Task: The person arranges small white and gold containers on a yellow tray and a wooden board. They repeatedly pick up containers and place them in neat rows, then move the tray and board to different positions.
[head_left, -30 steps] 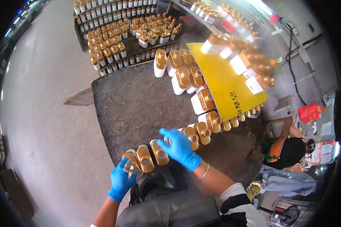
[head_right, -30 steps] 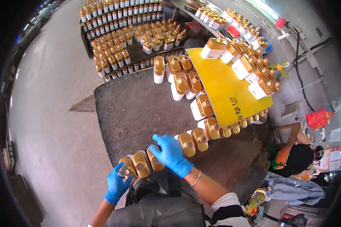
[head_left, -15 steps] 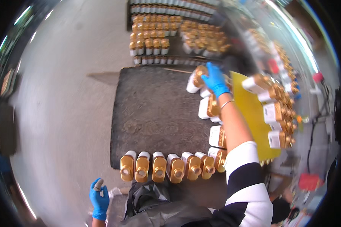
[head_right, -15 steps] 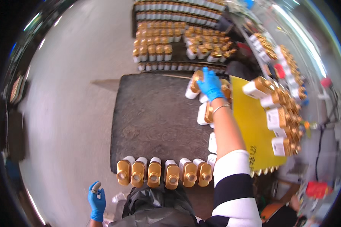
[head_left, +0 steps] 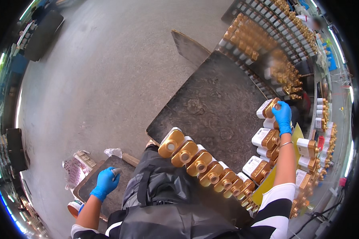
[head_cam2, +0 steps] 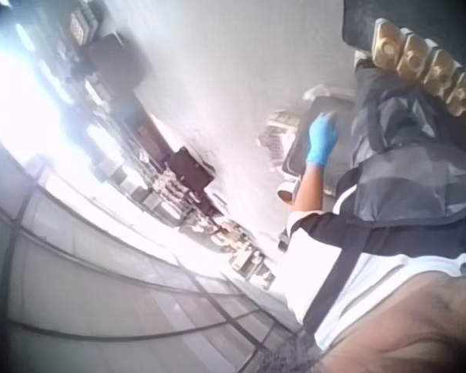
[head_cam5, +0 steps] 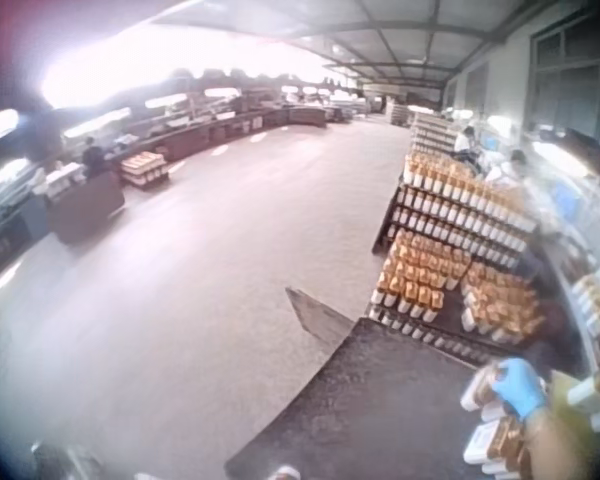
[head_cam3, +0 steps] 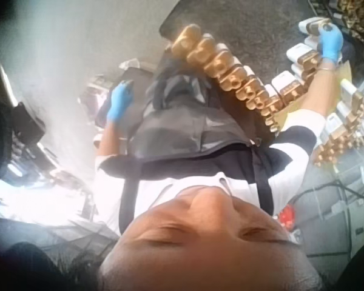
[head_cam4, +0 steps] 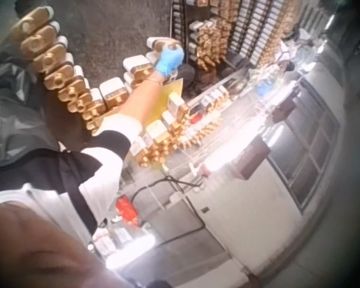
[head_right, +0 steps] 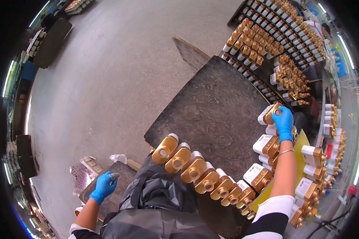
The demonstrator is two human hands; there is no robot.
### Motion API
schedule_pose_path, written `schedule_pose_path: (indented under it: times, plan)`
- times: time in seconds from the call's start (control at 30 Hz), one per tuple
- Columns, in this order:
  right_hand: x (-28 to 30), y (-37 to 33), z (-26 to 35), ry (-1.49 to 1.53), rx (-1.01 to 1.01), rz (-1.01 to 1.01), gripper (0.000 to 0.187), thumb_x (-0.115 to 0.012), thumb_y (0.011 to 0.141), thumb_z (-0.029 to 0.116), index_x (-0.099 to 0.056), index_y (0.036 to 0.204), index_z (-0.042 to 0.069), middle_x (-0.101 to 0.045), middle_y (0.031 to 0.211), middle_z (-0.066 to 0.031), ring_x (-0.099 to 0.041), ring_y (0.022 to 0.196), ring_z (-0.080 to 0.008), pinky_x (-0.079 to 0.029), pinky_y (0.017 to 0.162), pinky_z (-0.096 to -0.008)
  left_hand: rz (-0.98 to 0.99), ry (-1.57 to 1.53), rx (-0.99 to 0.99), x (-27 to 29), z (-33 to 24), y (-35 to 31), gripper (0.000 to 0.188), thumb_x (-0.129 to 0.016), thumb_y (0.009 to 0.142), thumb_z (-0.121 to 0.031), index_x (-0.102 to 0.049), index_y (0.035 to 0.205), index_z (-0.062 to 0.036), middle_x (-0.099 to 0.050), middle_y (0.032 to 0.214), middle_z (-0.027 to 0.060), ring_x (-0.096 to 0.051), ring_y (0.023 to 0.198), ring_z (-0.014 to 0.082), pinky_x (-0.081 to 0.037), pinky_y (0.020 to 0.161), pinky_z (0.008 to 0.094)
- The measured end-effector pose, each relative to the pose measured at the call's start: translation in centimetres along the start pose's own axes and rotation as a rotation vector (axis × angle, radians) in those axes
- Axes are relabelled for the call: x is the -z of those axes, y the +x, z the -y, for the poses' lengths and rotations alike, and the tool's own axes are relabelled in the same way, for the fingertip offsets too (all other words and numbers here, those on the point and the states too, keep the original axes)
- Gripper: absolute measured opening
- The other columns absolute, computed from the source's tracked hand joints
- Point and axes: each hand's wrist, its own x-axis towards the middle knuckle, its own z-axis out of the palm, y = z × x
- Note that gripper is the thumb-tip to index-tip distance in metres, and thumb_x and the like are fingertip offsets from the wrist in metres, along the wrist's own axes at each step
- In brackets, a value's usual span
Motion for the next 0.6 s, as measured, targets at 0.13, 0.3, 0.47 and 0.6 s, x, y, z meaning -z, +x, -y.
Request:
schedule_pose_path:
  times: [0.13, 0.3, 0.47, 0.6]
  plan:
    - [4.1, -2.0, 9.7, 0.023, 0.053, 0.008, 0.042, -0.074, 0.068, 0.022, -0.065, 0.103, 0.000, -0.065, 0.099, -0.0211, -0.064, 0.092, -0.0341, -0.050, 0.083, -0.0378, -0.045, -0.040, -0.129, 0.4, 3.1, 3.4, 0.016, -0.062, 0.079, -0.011, -0.068, 0.094, -0.0125, -0.064, 0.087, 0.0117, -0.063, 0.075, 0.0323, -0.051, 0.064, 0.0389]
    - [7.2, -5.2, 21.8, 0.284, 0.084, 0.033, 0.040, -0.074, 0.070, 0.020, -0.065, 0.103, 0.000, -0.065, 0.100, -0.0165, -0.065, 0.090, -0.0265, -0.052, 0.080, -0.0350, -0.008, -0.031, -0.128, 3.5, 7.4, 6.5, 0.015, -0.061, 0.081, -0.009, -0.069, 0.093, -0.0106, -0.065, 0.087, 0.0121, -0.065, 0.077, 0.0308, -0.051, 0.067, 0.0355]
    - [6.7, -9.2, 34.7, 0.471, 0.024, 0.150, 0.039, -0.075, 0.069, 0.021, -0.066, 0.101, 0.001, -0.066, 0.097, -0.0158, -0.067, 0.077, -0.0207, -0.055, 0.070, -0.0313, -0.097, -0.098, -0.068, 6.5, 12.0, 7.4, 0.015, -0.063, 0.079, -0.011, -0.069, 0.094, -0.0111, -0.065, 0.087, 0.0119, -0.065, 0.075, 0.0284, -0.052, 0.069, 0.0359]
    - [3.9, -12.6, 41.6, 0.420, 0.111, 0.201, 0.038, -0.074, 0.069, 0.026, -0.066, 0.102, 0.009, -0.064, 0.095, -0.0159, -0.065, 0.085, -0.0329, -0.053, 0.074, -0.0395, -0.147, -0.157, -0.019, 6.2, 14.2, 7.7, 0.015, -0.064, 0.079, -0.009, -0.069, 0.094, -0.0110, -0.065, 0.085, 0.0111, -0.065, 0.073, 0.0260, -0.052, 0.067, 0.0334]
